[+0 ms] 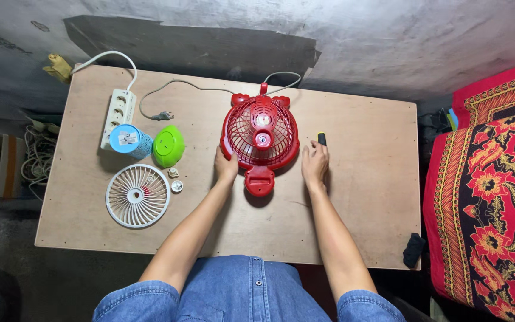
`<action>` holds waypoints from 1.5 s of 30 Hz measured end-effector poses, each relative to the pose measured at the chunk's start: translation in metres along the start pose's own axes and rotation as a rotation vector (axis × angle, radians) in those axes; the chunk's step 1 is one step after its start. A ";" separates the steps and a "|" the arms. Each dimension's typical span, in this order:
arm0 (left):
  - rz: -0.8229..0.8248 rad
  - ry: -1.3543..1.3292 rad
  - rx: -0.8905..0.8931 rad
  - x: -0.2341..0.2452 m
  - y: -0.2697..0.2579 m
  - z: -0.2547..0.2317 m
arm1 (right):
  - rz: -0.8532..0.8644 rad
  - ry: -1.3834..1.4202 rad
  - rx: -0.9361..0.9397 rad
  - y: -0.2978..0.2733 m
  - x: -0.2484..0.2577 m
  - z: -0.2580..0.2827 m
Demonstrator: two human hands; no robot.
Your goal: The person reassembles a red Mario-themed electric fan on a wooden table. They place the fan blades into the red cage, attach the front grille, and use a screwdriver to tighten screws on the base and front of the fan.
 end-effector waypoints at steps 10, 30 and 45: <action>0.022 0.207 -0.049 -0.015 -0.047 -0.005 | 0.136 -0.153 -0.117 0.004 0.024 -0.038; 0.482 0.126 0.155 -0.046 -0.074 0.030 | 0.086 0.656 0.136 -0.064 0.101 0.164; 0.575 -0.300 0.370 -0.062 -0.091 0.049 | 0.077 0.522 0.208 -0.104 0.055 0.171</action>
Point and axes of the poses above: each hand's wrist, its own y-axis towards the middle knuckle, its own x-axis out of the back of the hand, z = x × y, the point moved 10 cm from there along y, towards the middle knuckle, and after that the axes turned 12 degrees about z, right-handed, at the moved point
